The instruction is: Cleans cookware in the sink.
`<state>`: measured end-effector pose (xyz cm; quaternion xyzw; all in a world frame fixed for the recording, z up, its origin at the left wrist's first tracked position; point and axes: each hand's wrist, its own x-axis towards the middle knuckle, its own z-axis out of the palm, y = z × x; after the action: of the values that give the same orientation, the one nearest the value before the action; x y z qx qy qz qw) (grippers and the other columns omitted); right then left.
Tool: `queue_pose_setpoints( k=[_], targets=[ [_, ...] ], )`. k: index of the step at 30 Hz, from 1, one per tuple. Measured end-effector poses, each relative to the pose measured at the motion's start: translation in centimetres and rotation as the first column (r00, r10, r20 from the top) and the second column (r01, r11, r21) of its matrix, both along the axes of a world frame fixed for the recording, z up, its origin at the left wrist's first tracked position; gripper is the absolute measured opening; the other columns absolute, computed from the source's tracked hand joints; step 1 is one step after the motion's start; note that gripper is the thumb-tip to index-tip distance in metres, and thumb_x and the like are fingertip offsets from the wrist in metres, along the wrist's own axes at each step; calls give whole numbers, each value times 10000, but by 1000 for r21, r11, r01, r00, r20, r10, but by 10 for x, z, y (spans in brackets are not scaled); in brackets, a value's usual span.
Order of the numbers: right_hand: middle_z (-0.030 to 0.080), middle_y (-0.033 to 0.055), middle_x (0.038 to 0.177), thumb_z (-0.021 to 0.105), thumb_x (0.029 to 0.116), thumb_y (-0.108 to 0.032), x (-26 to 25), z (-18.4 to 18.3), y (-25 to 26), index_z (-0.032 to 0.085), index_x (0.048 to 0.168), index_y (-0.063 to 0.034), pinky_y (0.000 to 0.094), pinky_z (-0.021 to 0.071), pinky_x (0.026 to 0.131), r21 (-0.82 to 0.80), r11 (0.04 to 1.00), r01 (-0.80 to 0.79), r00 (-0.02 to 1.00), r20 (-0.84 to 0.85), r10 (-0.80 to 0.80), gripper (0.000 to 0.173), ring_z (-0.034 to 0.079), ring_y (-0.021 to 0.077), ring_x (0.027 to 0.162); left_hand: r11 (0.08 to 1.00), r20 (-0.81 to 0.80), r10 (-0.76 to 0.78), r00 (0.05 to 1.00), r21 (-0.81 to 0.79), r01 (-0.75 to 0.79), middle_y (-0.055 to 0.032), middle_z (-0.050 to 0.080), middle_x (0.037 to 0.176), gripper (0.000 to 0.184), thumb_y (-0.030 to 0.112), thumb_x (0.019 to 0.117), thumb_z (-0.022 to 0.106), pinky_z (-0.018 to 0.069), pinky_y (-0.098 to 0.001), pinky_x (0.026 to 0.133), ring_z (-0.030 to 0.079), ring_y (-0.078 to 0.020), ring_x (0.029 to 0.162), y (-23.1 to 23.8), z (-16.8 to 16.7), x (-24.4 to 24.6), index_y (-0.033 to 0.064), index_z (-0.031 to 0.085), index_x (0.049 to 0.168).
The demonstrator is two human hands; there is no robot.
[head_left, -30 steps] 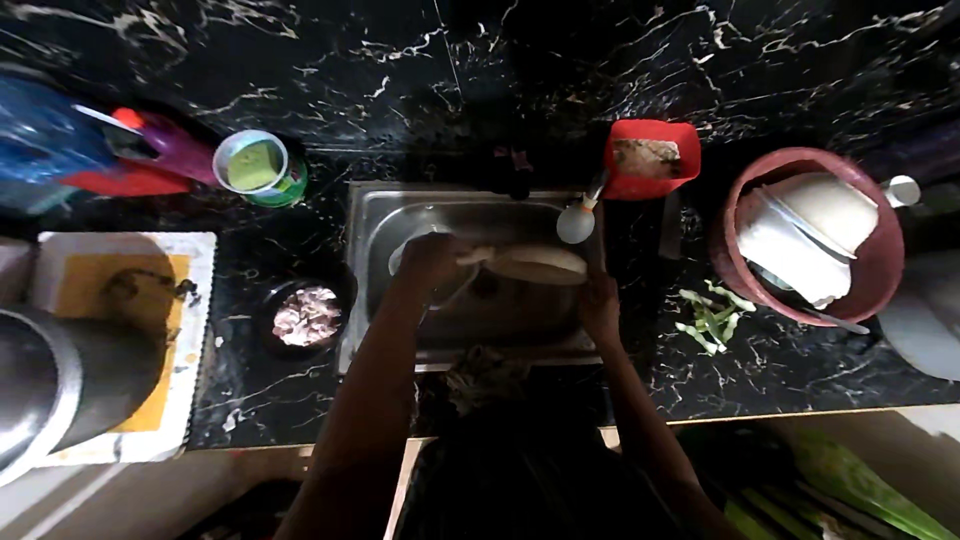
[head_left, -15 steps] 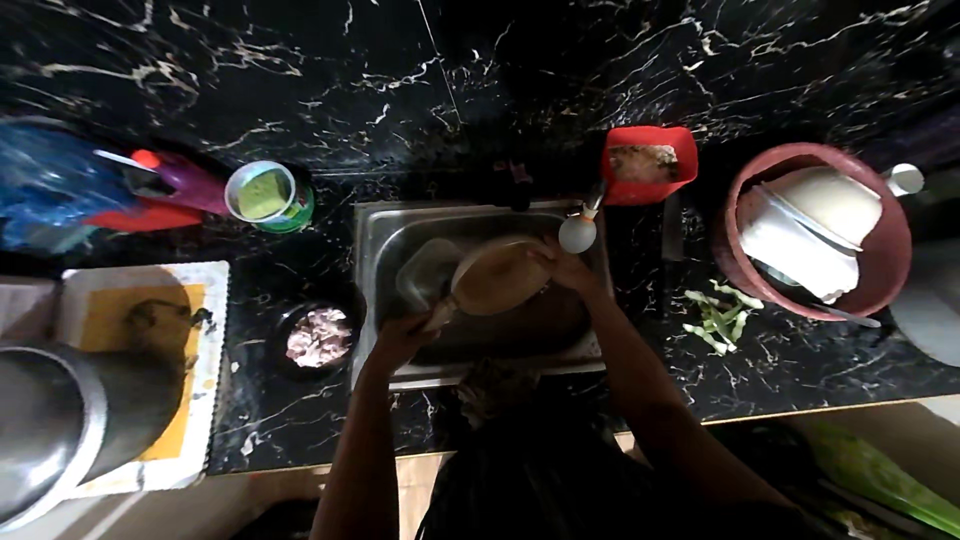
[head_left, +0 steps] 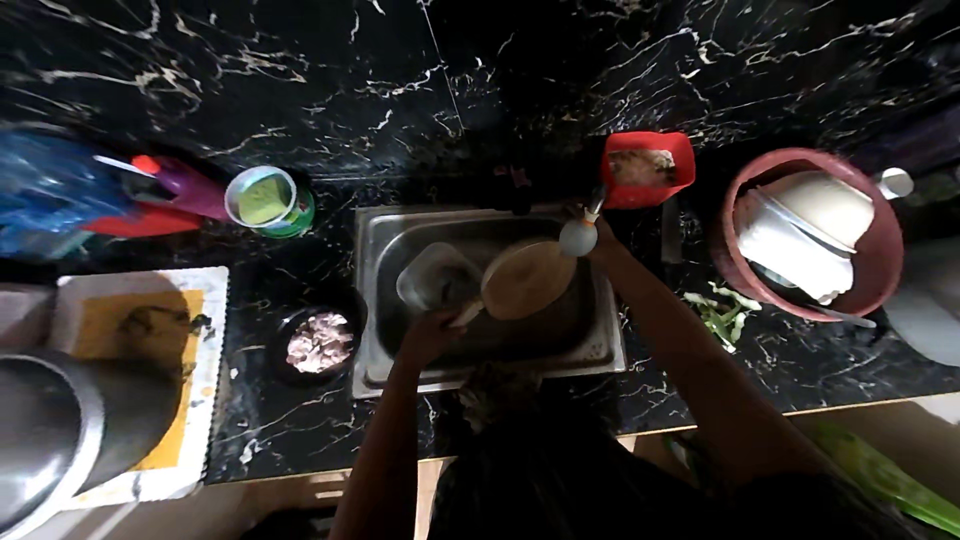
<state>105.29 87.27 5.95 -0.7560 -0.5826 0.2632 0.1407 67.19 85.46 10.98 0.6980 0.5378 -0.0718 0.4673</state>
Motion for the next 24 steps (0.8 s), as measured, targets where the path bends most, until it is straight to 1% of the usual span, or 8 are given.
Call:
queue_pose_setpoints(
  k=[4,7,9,12,14,19,21,24],
  targets=[
    [632,182,1377,518,1070,-224,8,-19,13,600,1388,-27,427,423,1147,98,995,21,993,-120,-9,383,575,270,1320,1000,18,-10,1000,-3,10,-212,693,1179,359,188,990,690,520,-507,994,684,-314,1056,-4,-7,2,14,661,1302],
    [595,139,1435,432,1084,-127,8,-39,17,548,1454,-66,371,420,1150,169,981,-91,996,31,87,392,549,222,1348,1000,39,3,999,-25,-2,-192,702,1170,356,183,993,681,540,-480,979,699,-282,1026,-6,-10,2,30,659,1314],
    [562,128,1478,507,1043,-118,7,-38,12,522,1483,-80,369,407,1172,170,975,-143,983,141,120,443,515,226,1385,1000,41,-1,999,-31,3,-190,704,1150,349,185,995,677,542,-479,964,698,-280,1007,-7,-11,4,26,661,1305],
    [611,232,1389,680,965,-219,3,-14,6,572,1428,-39,565,433,1103,-1,997,-73,990,120,73,508,568,389,1312,999,72,-24,997,-41,27,-201,707,1112,343,180,1006,661,548,-460,943,700,-272,974,-8,-12,4,-11,656,1291],
    [631,260,1332,706,954,-216,0,3,4,609,1348,27,557,439,1097,-88,996,-10,999,47,14,472,587,402,1276,998,93,-14,996,-62,19,-193,709,1100,336,180,1009,659,557,-427,929,702,-242,958,-9,-12,1,-23,657,1277],
    [621,235,1368,712,935,-218,2,14,6,619,1358,-4,578,424,1105,-129,989,-72,990,108,87,483,566,399,1305,997,52,-3,999,-77,7,-179,708,1145,353,183,999,675,542,-444,967,698,-244,1006,-7,-6,4,10,655,1306],
    [628,244,1354,778,890,-220,2,17,-9,605,1368,9,567,427,1117,-1,998,-63,998,-25,63,557,574,394,1301,999,7,-33,999,-33,33,-195,695,1201,379,197,994,684,508,-491,1015,678,-291,1089,-7,-2,6,27,649,1331],
    [646,256,1312,816,849,-165,-9,2,-34,565,1376,63,500,476,1106,220,959,178,930,-357,-91,626,616,346,1256,998,-94,-55,994,19,57,-206,648,1331,446,250,1002,680,432,-547,1103,607,-357,1253,-8,3,11,73,614,1406]
  ],
)
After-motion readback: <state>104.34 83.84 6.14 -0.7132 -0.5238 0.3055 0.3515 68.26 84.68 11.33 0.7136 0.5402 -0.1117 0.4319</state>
